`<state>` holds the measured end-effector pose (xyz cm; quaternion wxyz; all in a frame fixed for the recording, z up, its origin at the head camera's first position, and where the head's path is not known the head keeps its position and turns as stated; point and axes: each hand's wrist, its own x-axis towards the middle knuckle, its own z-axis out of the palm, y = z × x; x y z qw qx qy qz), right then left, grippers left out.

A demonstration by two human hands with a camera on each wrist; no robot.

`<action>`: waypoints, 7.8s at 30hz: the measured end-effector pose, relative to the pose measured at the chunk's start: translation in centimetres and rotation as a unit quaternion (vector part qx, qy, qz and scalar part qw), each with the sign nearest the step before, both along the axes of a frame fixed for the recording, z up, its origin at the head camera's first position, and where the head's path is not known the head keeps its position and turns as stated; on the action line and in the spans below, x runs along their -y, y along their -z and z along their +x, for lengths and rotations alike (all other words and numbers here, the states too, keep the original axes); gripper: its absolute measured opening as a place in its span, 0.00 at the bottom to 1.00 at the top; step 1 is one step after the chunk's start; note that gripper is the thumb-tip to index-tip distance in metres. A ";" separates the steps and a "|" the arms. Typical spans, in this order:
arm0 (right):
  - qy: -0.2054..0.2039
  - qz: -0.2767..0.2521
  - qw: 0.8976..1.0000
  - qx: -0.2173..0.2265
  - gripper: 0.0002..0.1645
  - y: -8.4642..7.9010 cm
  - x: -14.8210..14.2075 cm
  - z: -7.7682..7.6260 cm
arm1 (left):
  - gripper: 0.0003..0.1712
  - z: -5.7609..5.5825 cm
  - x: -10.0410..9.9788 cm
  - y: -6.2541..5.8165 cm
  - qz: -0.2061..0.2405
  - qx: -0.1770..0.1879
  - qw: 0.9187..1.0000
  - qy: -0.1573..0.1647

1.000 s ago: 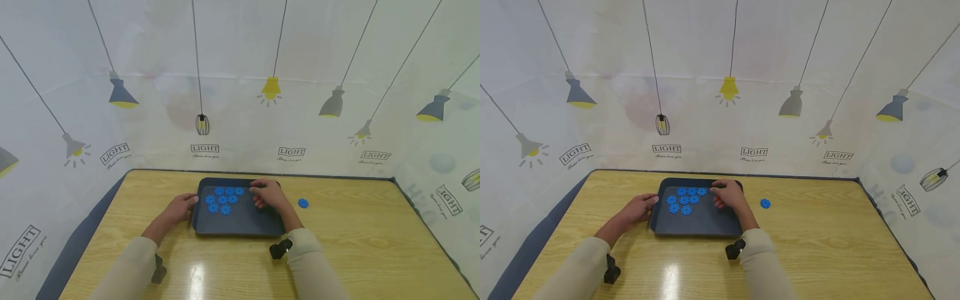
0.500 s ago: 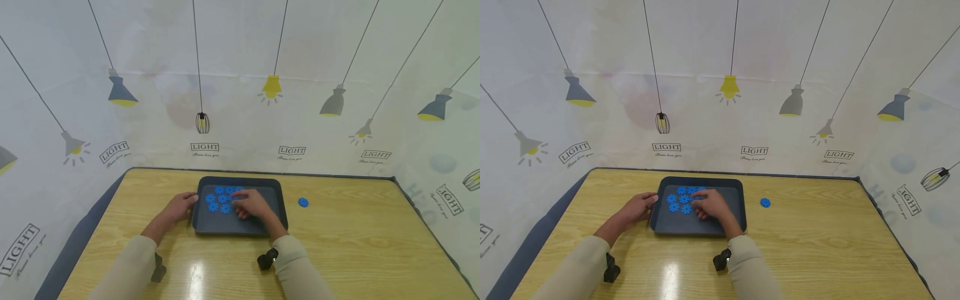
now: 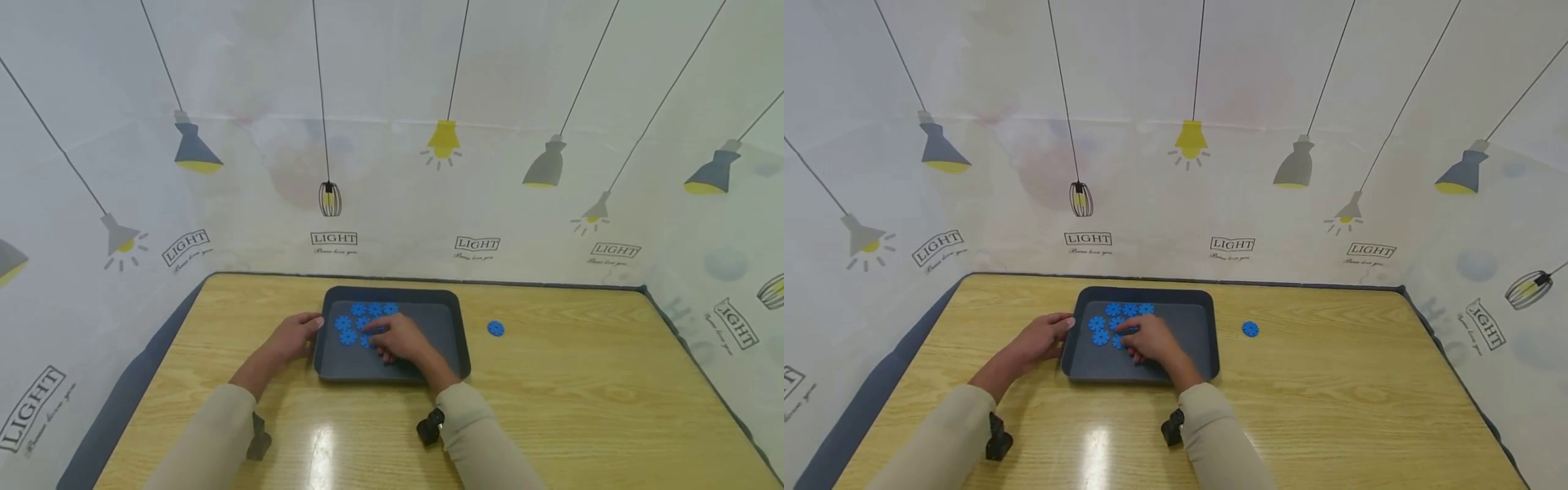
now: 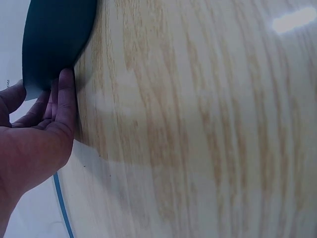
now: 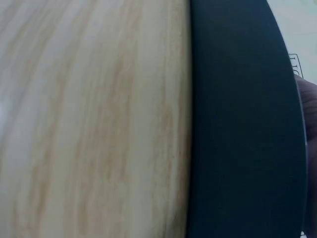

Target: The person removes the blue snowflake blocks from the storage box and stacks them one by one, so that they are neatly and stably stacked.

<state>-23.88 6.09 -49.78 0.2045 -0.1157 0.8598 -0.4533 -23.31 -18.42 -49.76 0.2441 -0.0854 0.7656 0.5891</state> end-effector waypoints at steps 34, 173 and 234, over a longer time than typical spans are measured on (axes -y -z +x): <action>0.094 -0.050 0.991 0.076 0.13 -1.3 -0.6 0.1 | 0.31 0.1 0.0 0.1 0.016 -0.017 1.000 -0.008; 0.135 -0.089 0.987 0.004 0.18 -1.3 -6.4 -4.9 | 0.31 0.2 -0.1 0.2 0.012 -0.018 1.000 -0.017; 0.110 -0.003 0.993 0.047 0.13 -1.0 -3.9 -2.8 | 0.30 -0.2 0.1 0.8 0.004 -0.006 1.000 -0.016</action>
